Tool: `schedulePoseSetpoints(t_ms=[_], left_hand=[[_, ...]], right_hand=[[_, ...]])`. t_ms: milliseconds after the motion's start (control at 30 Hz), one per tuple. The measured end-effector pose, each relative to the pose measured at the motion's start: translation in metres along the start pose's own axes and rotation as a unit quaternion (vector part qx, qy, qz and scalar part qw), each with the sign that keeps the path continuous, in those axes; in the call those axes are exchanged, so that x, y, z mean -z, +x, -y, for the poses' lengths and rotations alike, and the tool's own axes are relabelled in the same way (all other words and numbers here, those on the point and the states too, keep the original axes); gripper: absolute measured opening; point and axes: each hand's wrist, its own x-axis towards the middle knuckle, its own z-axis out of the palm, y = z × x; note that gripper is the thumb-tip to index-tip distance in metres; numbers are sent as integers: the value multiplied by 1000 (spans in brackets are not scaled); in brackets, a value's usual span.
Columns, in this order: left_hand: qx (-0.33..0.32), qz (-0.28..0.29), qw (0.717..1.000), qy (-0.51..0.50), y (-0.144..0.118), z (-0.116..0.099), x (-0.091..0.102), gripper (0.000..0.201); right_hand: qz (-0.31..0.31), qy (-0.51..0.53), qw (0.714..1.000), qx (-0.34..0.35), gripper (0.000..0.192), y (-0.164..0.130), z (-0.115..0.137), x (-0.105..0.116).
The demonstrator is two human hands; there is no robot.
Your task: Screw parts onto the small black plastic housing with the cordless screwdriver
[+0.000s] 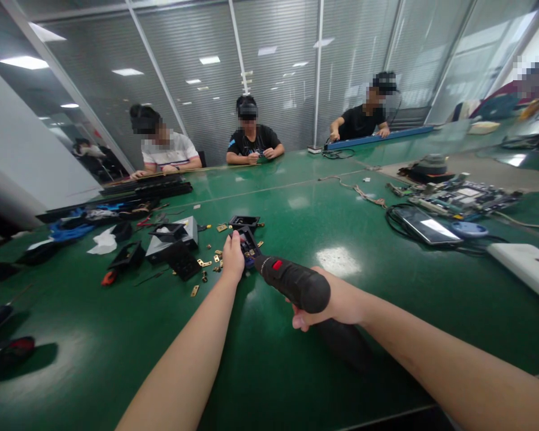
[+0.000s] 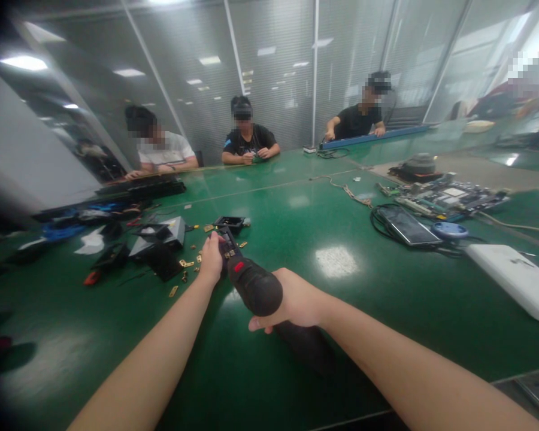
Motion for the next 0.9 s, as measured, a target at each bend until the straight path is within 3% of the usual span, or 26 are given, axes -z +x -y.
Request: schedulePoseSetpoints(t_ms=[367,533,900], left_hand=[[-29,-20,999,18,-3,-6,1,79],[-7,-7,1000,-2,-3,-7,2,81],[-33,-3,999,8,2,5,2,73]], right_hand=[[24,-20,999,21,40,0,3,-2],[6,-27,1000,10,41,-1,1,1],[8,-39,999,-12,36,0,9,-3]])
